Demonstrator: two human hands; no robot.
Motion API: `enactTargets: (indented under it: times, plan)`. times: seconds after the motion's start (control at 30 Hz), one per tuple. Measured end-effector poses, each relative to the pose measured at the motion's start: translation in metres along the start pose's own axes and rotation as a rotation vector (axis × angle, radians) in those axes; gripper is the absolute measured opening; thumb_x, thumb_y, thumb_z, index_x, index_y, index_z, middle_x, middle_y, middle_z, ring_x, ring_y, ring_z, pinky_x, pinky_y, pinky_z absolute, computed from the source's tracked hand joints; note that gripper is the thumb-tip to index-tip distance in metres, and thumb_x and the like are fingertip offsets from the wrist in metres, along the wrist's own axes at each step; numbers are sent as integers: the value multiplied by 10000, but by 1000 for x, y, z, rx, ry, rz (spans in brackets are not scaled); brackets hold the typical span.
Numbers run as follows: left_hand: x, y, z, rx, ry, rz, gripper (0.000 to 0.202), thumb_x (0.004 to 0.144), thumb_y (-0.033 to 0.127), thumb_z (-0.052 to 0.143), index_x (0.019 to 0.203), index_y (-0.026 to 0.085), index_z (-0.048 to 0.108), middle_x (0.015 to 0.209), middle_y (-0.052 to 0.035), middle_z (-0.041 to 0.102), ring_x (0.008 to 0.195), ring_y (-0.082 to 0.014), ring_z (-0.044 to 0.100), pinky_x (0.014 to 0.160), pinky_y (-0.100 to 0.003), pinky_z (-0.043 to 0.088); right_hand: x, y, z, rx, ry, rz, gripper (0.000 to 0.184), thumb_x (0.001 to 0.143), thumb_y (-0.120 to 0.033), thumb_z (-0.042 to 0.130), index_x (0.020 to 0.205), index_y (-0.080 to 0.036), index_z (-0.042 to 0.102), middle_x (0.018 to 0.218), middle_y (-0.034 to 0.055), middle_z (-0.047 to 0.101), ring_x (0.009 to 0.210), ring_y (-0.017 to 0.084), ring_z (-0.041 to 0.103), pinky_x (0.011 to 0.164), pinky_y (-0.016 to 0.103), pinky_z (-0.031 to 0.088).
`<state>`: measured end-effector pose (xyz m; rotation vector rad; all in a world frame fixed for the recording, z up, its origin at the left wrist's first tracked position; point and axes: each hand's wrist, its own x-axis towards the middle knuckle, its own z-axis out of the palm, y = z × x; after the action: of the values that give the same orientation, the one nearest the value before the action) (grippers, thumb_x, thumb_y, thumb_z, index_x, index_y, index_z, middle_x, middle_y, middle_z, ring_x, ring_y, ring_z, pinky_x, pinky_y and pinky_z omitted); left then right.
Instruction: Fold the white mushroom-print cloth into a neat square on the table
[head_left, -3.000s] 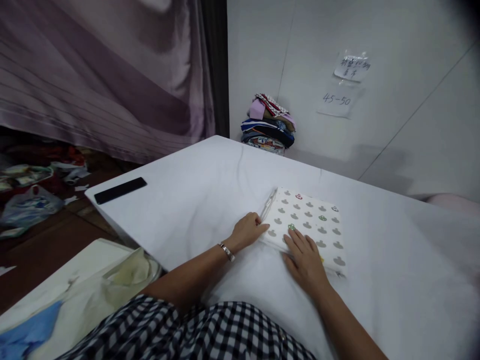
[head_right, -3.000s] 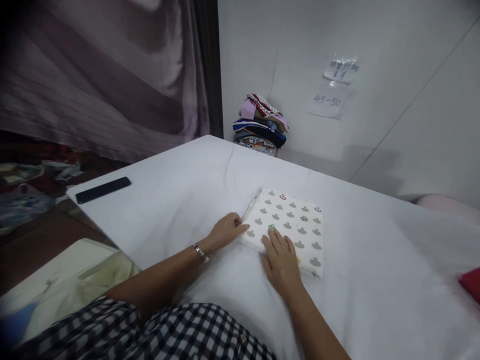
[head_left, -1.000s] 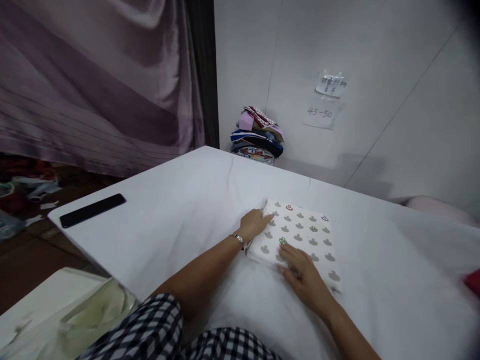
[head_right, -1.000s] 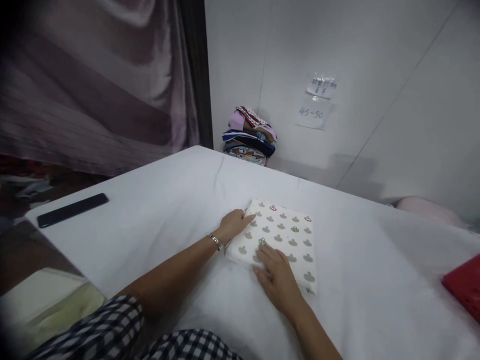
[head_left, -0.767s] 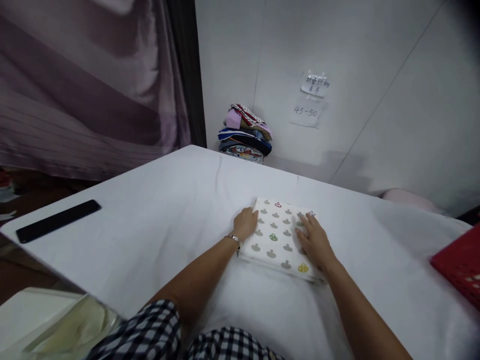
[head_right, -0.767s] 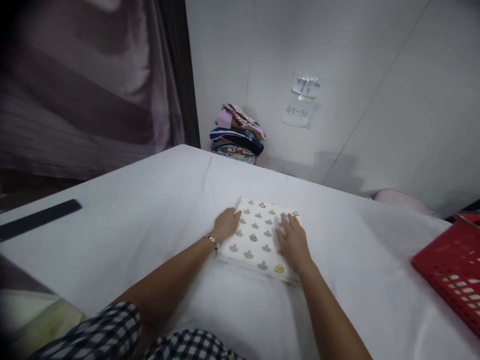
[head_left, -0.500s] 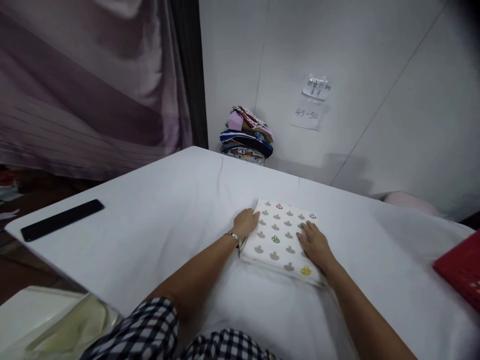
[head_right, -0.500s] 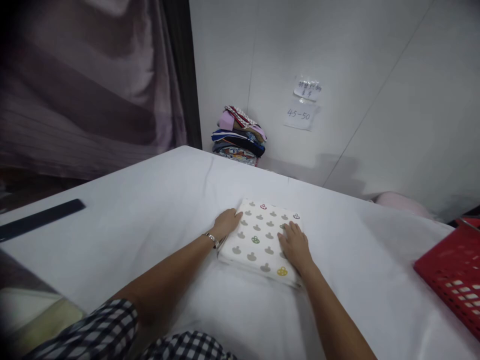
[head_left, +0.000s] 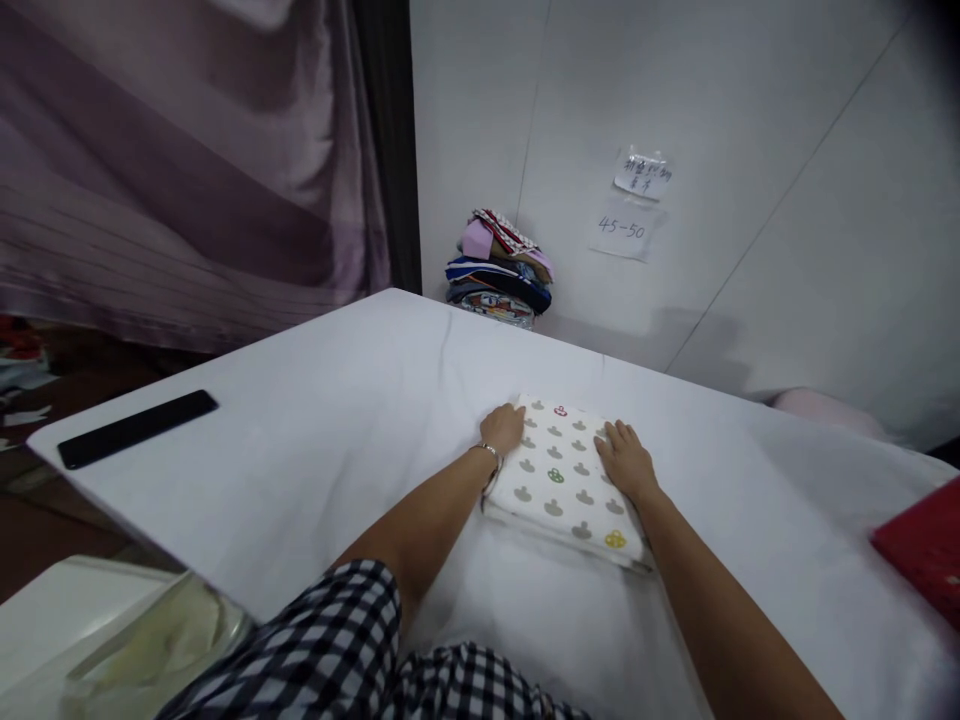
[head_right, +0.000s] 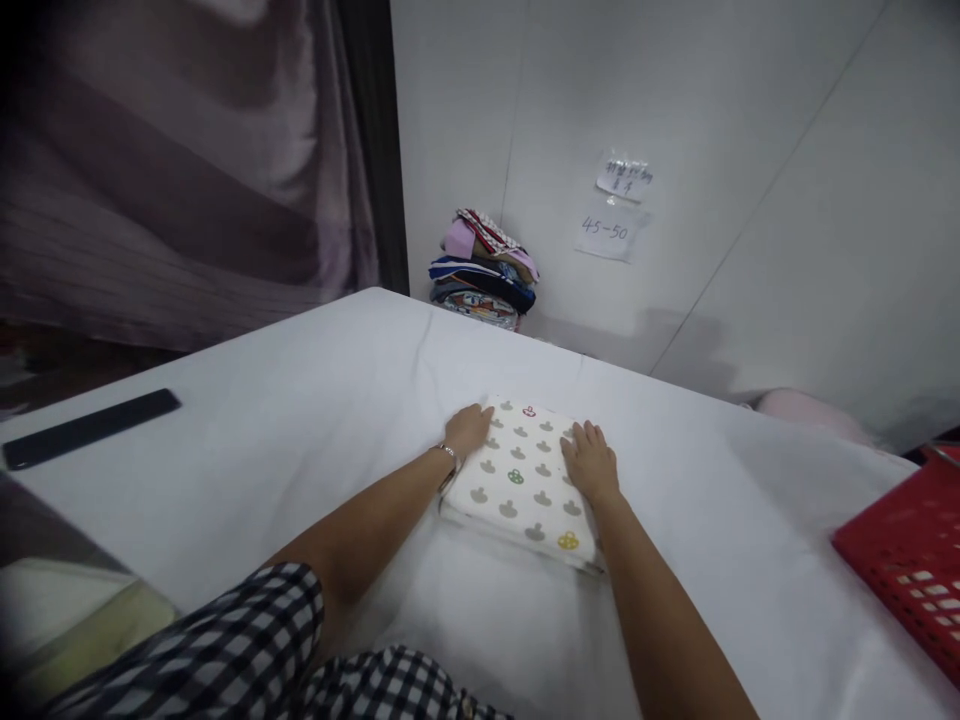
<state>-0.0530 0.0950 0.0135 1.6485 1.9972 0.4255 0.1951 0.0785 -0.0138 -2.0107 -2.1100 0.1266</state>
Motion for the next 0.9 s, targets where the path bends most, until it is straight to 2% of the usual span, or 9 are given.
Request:
enactTargets:
  times: [0.07,0.17,0.27,0.33,0.47,0.6,0.73,0.9]
  plan:
    - [2,-2,-5,-66,-18,12,444,916,449,332,1017,105,594,1148,-186,598,1066,-264,554,828,-305,396,-1,3,-5,28,-25,4,537,917,-419,309,1362,-131,399,1466,132,302,1362,275,222,1051,437,282]
    - [0,-9,-15,-193,-75,47,497,889,522,357,885,106,628,989,-149,659,887,-228,604,716,-270,412,-11,4,-12,47,-24,4,523,907,-419,337,1354,-158,413,1464,129,306,1363,282,219,1046,466,278]
    - [-12,-21,-23,-300,-118,65,588,869,610,299,798,123,621,829,-98,669,694,-179,577,604,-256,393,-39,-5,-16,82,0,-62,499,896,-428,363,1334,-203,439,1469,107,302,1370,280,198,1047,515,241]
    - [-26,-30,-25,-345,-130,71,591,851,634,307,753,135,606,765,-69,654,638,-156,538,577,-248,373,-63,-17,-17,136,2,-137,488,891,-435,376,1316,-211,464,1461,99,323,1369,271,208,1058,515,214]
    - [-57,-41,-24,-406,-136,89,562,805,658,374,652,151,562,710,-32,622,637,-137,506,590,-236,359,-103,-50,-20,211,-37,-275,477,898,-452,374,1305,-227,480,1439,86,368,1359,258,246,1074,511,187]
    - [-79,-47,-19,-301,-124,154,440,714,598,548,625,167,551,634,0,573,599,-135,475,534,-235,321,-119,-74,-18,172,-64,-372,460,911,-416,361,1318,-227,463,1430,78,385,1353,250,264,1070,511,206]
    - [-90,-53,-12,-188,-61,177,350,797,463,484,632,168,571,634,-8,581,602,-139,490,525,-239,312,-124,-82,-10,72,-7,-460,437,920,-384,358,1302,-209,479,1428,82,387,1341,247,290,1068,494,225]
    - [-96,-55,-6,-145,-49,151,377,859,424,393,697,163,613,707,-42,631,666,-164,546,569,-251,347,-129,-78,-2,6,68,-516,437,924,-366,364,1315,-196,461,1425,83,392,1331,247,308,1060,481,252]
